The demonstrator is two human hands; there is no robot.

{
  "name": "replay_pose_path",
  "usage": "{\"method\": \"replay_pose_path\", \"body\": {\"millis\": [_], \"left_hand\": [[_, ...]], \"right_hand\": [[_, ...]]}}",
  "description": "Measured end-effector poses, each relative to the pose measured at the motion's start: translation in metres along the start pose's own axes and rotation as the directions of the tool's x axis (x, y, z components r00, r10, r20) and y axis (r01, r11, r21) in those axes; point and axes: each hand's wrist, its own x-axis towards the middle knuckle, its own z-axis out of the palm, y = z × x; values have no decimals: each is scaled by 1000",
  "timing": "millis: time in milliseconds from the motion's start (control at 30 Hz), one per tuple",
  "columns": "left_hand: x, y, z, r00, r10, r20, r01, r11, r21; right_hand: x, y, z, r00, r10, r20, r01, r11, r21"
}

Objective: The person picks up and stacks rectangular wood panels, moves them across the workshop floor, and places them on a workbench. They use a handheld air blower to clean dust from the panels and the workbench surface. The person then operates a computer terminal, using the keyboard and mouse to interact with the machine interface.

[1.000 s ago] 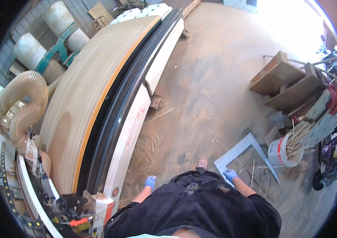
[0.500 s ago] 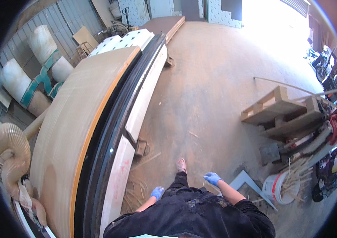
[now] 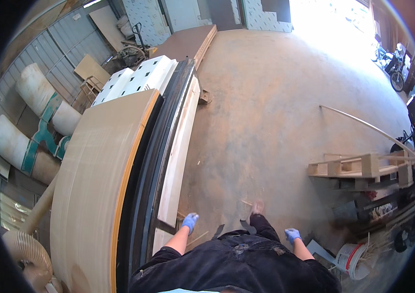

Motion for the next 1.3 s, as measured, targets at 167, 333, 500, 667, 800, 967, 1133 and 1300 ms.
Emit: {"method": "replay_pose_path", "body": {"millis": [167, 333, 500, 667, 800, 967, 1133, 1300], "left_hand": [[128, 123, 48, 998, 8, -61, -25, 962, -272], [188, 193, 72, 979, -64, 196, 59, 998, 34], [241, 279, 64, 971, -155, 183, 129, 981, 148], [359, 295, 74, 950, -139, 281, 97, 983, 159], [456, 381, 43, 938, -153, 310, 172, 984, -34], [637, 426, -9, 990, -103, 94, 94, 991, 98], [790, 534, -79, 998, -61, -5, 61, 996, 59], [896, 659, -67, 990, 27, -136, -36, 997, -64]], "right_hand": [[83, -80, -51, 967, 251, 44, -243, 961, -132], [235, -205, -124, 989, 117, -92, -114, 993, 38], [388, -401, -172, 954, -292, -67, 268, 932, -244], [430, -621, -138, 940, -340, -37, 342, 932, 119], [521, -670, -115, 953, -289, 91, 285, 957, 48], [565, -709, -135, 977, -128, 168, 158, 972, -176], [625, -737, -160, 998, 20, 67, -28, 994, 110], [802, -693, -211, 999, -23, 26, 31, 941, -336]]}}
